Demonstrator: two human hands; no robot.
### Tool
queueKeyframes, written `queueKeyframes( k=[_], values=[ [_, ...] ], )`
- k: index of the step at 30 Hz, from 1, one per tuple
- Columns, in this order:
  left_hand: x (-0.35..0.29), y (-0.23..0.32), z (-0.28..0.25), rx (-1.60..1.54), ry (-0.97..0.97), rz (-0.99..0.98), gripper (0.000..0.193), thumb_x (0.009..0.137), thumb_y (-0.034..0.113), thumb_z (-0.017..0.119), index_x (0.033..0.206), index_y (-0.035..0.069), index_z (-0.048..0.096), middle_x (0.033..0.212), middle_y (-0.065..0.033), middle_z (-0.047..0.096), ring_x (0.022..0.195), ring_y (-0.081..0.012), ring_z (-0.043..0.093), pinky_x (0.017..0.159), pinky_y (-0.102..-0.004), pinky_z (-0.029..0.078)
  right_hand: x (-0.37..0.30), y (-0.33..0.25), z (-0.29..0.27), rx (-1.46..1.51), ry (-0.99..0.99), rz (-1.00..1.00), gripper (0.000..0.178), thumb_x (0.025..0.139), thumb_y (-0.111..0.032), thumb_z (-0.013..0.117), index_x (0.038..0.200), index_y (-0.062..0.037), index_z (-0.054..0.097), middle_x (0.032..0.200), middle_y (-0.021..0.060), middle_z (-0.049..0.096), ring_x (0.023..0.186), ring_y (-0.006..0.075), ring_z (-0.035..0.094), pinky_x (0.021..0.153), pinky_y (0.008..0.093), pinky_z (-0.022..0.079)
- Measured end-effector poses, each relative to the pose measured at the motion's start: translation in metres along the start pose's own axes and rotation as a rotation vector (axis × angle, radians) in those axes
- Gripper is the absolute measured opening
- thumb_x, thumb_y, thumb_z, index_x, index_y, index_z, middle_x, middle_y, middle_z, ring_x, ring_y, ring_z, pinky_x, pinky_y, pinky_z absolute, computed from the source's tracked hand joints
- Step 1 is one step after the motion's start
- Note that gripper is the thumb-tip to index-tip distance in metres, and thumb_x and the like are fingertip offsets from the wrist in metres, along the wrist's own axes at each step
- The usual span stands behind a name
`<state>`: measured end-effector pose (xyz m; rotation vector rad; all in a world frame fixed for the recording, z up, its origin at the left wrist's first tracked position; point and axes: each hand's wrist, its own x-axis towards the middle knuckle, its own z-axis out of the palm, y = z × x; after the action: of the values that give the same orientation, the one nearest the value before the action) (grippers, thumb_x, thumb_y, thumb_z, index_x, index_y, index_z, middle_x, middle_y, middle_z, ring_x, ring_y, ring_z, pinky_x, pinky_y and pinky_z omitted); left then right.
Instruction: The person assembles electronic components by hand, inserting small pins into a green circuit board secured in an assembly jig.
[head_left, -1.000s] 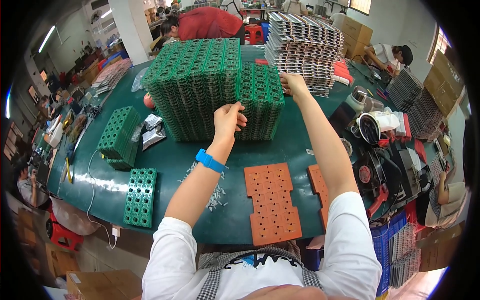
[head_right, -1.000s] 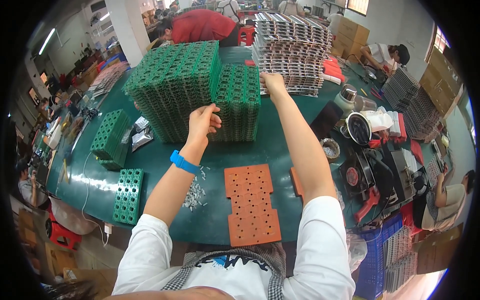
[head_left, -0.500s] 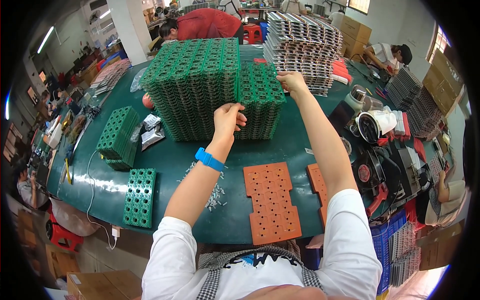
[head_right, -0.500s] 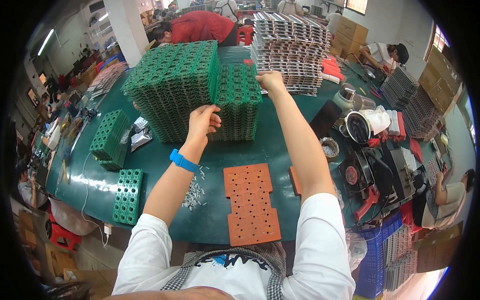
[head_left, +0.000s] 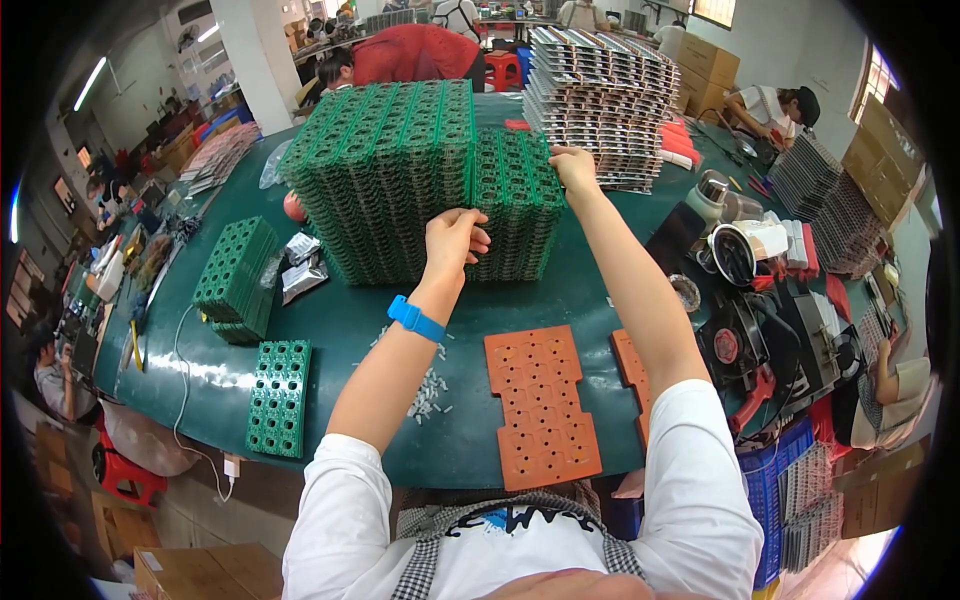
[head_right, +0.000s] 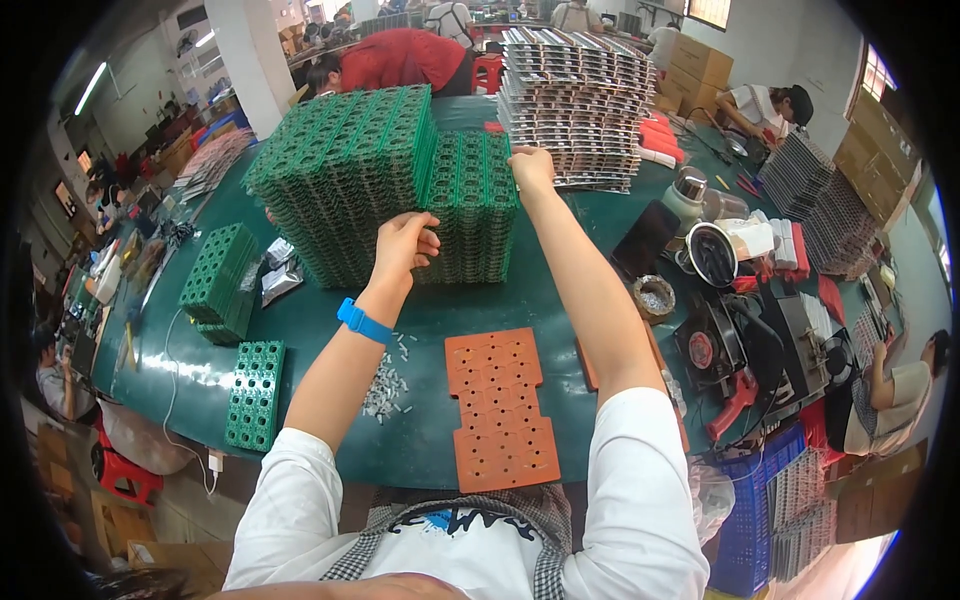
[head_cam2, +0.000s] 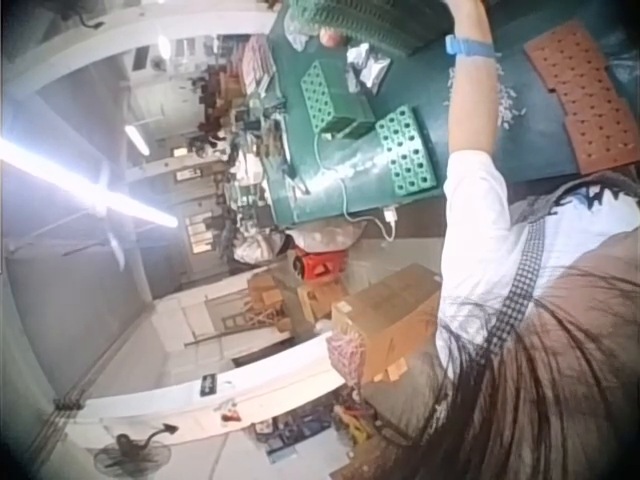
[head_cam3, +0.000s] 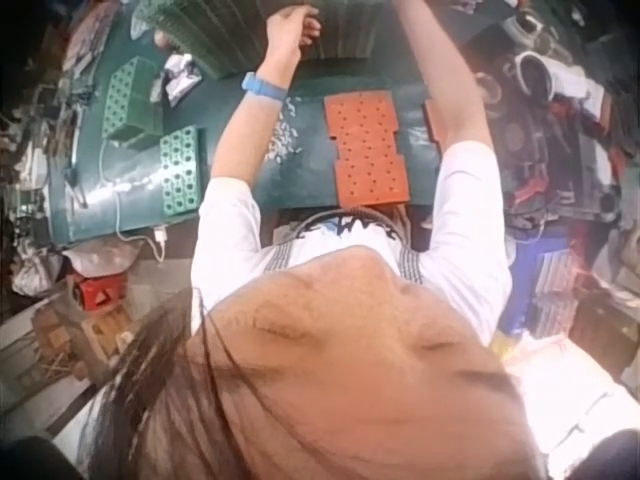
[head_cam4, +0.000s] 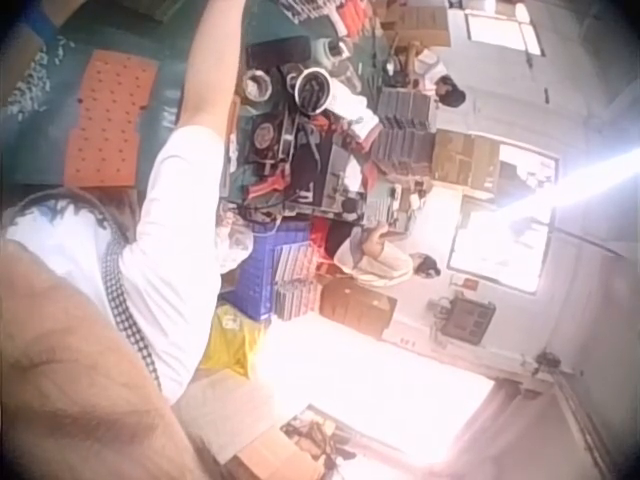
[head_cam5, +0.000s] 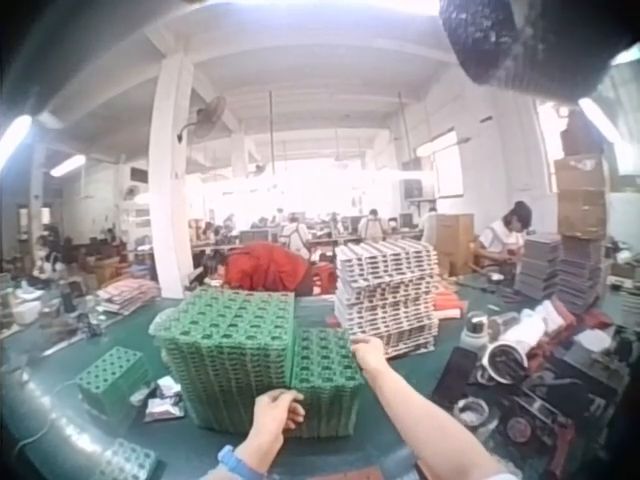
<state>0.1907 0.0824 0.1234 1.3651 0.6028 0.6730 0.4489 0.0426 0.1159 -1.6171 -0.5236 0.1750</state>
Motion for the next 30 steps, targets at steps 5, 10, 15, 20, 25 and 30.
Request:
queueKeyframes(
  k=[5,10,15,20,25,30],
  values=[
    [-0.002,-0.003,-0.014,-0.009,0.063,-0.004,0.022,0.092,0.022,0.054,0.088,0.004,0.065,0.064,-0.004,0.064,0.054,-0.011,0.06,0.044,-0.0232,0.04,-0.007,0.0,0.025,-0.179,0.021,-0.116,0.029,0.077,-0.018,0.065,0.103,-0.0071,0.072,0.103,0.0147,0.07,0.1,0.0266,0.066,0.089,0.036,0.048],
    [-0.004,-0.006,0.002,0.044,-0.059,-0.004,0.026,0.092,0.027,0.056,0.085,0.004,0.063,0.065,-0.005,0.064,0.055,-0.0121,0.06,0.045,-0.0236,0.041,0.027,0.034,-0.024,0.025,0.172,-0.129,0.042,0.088,-0.037,0.06,0.097,0.0027,0.07,0.086,0.0162,0.07,0.081,0.0275,0.066,0.078,0.0352,0.048],
    [-0.031,-0.004,-0.056,0.196,-0.064,0.063,0.025,0.092,0.027,0.055,0.089,0.004,0.064,0.072,-0.0048,0.066,0.061,-0.0109,0.06,0.052,-0.0233,0.043,-0.066,-0.011,-0.046,0.171,-0.114,0.164,0.058,0.096,-0.052,0.042,0.127,-0.0036,0.055,0.129,0.0087,0.056,0.122,0.0211,0.048,0.095,0.042,0.037],
    [-0.098,-0.006,-0.159,0.41,0.04,0.167,0.021,0.091,0.02,0.061,0.1,0.003,0.067,0.085,-0.0071,0.069,0.075,-0.0121,0.064,0.067,-0.024,0.05,-0.216,0.011,-0.116,-0.009,-0.387,0.121,0.073,0.096,-0.055,0.043,0.143,0.0001,0.036,0.149,0.0156,0.036,0.14,0.0254,0.03,0.114,0.0361,0.022],
    [-0.181,-0.051,-0.305,1.686,0.76,-0.118,0.074,0.08,0.055,0.066,0.131,0.003,0.05,0.123,-0.022,0.056,0.112,-0.0409,0.054,0.095,-0.0443,0.043,-0.381,0.041,-0.146,-0.561,-0.603,-0.124,0.061,0.094,-0.029,0.054,0.143,0.0006,0.031,0.15,0.0261,0.026,0.14,0.0407,0.025,0.114,0.043,0.023],
    [-0.195,-0.075,-0.363,1.398,0.576,-0.195,0.08,0.074,0.058,0.07,0.117,-0.008,0.059,0.107,-0.03,0.062,0.101,-0.0422,0.06,0.09,-0.0462,0.046,-0.423,0.049,-0.129,-0.756,-0.465,-0.3,0.06,0.087,-0.026,0.065,0.136,-0.0008,0.042,0.147,0.0236,0.028,0.134,0.0403,0.031,0.109,0.0456,0.031]
  ],
)
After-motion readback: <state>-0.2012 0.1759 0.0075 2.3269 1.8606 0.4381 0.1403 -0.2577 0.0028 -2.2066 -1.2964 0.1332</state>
